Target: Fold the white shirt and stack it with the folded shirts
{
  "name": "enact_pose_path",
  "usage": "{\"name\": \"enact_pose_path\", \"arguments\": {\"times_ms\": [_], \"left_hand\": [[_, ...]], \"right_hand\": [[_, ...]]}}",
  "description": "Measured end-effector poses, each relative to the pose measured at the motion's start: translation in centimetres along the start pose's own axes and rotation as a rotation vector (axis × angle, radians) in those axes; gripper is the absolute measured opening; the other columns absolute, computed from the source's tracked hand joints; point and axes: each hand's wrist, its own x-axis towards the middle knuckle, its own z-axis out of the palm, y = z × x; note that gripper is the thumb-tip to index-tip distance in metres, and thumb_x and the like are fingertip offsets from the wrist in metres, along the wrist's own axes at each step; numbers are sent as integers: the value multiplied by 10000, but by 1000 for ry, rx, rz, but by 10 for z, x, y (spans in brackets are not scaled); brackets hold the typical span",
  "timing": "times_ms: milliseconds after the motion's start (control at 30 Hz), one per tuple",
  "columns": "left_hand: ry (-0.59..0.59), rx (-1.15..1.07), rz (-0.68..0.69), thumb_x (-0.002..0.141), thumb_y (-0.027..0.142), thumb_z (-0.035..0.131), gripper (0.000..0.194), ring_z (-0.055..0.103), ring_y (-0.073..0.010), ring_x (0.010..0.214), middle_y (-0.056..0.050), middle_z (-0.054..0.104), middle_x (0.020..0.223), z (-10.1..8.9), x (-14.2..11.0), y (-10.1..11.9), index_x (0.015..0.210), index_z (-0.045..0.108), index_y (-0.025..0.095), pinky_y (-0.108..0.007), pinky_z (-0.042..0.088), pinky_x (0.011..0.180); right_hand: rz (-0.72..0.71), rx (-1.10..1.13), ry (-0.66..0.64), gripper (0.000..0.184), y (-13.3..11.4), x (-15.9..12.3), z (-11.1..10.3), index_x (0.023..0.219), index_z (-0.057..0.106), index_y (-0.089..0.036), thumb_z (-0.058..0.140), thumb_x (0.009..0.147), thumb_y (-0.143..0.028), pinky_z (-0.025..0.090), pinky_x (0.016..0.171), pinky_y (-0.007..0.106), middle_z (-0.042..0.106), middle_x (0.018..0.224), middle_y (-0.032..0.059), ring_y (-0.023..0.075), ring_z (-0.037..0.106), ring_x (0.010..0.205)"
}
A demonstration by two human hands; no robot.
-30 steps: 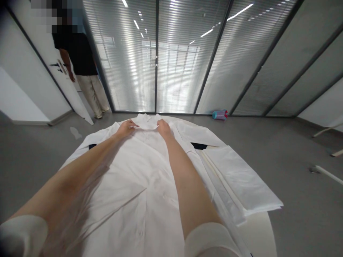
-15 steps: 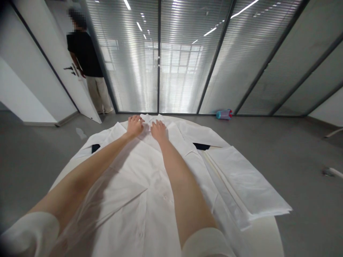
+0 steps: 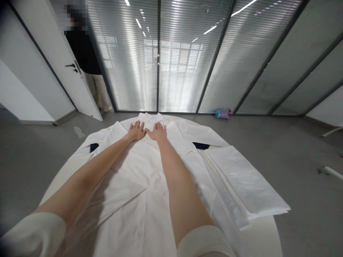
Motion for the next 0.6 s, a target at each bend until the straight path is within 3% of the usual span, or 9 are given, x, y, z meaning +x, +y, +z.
{"name": "enact_pose_path", "arguments": {"times_ms": [167,300,400,500,600], "left_hand": [[-65,-11,-97,975,561,346,780,145,-432,1500,-266,148,1624,-6,1,2,1583,215,92,-567,148,1187],[-74,-11,-42,980,556,365,779,175,-390,1506,-274,193,1611,-18,-6,-7,1560,261,48,-520,176,1197],[78,-2,128,1000,457,384,592,207,-326,1507,-182,307,1600,-33,-27,-15,1488,427,125,-503,172,1207],[250,-20,331,963,276,460,355,437,-299,1369,-130,567,1404,-49,-59,-10,1240,653,167,-473,312,1144],[239,-77,505,922,184,499,251,609,-263,1097,-99,694,1139,-64,-100,19,1035,722,172,-409,456,977]], "right_hand": [[104,-12,-12,1005,-5,2,-6,1585,90,0,154,925,-755,-35,1225,483,5,1653,159,259,4,1538],[71,-4,46,964,4,3,-7,1568,175,27,199,957,-718,35,1223,494,111,1640,215,307,82,1529],[-102,-25,216,783,24,-6,-13,1524,338,-2,254,1015,-592,118,1213,484,280,1599,220,328,181,1505],[-202,-40,344,585,51,-26,-28,1458,468,-79,303,1044,-458,205,1195,442,430,1525,188,306,299,1460],[-156,-11,340,458,78,-55,-48,1366,566,-153,361,1036,-395,340,1125,402,562,1403,163,281,474,1337]]}}
